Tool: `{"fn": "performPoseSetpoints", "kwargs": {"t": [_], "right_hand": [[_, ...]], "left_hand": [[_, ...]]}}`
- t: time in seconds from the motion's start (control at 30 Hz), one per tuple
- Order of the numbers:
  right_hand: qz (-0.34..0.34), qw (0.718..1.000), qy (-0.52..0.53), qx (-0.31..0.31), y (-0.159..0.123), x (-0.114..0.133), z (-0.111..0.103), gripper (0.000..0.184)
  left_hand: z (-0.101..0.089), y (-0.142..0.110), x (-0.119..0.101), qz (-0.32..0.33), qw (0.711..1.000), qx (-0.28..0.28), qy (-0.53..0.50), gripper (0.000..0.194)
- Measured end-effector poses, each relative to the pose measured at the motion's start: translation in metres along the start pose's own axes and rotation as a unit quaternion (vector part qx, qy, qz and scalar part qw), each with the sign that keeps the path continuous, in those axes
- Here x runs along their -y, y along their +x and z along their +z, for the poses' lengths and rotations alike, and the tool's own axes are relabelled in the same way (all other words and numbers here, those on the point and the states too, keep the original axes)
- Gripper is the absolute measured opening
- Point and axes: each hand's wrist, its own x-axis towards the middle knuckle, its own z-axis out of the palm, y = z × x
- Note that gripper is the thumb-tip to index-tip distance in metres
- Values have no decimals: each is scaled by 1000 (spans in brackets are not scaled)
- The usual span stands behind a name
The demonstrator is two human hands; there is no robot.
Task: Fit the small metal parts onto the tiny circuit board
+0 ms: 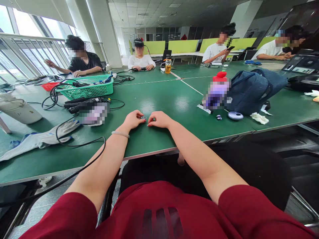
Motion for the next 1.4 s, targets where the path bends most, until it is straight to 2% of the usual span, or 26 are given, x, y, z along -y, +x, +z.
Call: {"fn": "performPoseSetpoints", "kwargs": {"t": [0.1, 0.17, 0.27, 0.43, 0.6, 0.8, 1.1, 1.4], "right_hand": [[3, 999, 13, 35, -1, 3, 1, 7], [10, 999, 5, 41, 0, 3, 1, 2], [15, 999, -11, 38, 1, 2, 3, 5], [19, 1000, -10, -17, 3, -3, 4, 10], [59, 992, 74, -84, 4, 1, 2, 10], [63, 986, 115, -105, 4, 3, 2, 7], [54, 980, 143, -128, 5, 3, 3, 7], [62, 980, 131, -136, 3, 2, 2, 9]], "left_hand": [[0, 1, 3, -5, 1000, -10, 4, 30], [0, 2, 4, -4, 1000, -10, 6, 31], [1, 2, 4, -4, 1000, -2, 10, 31], [1, -1, -1, 11, 1000, 18, 13, 33], [1, -5, -8, 41, 998, 44, -9, 37], [2, -6, -9, 78, 995, 51, -47, 40], [2, -6, -11, 82, 991, 61, -82, 39], [3, -4, -8, 89, 991, 40, -95, 41]]}}
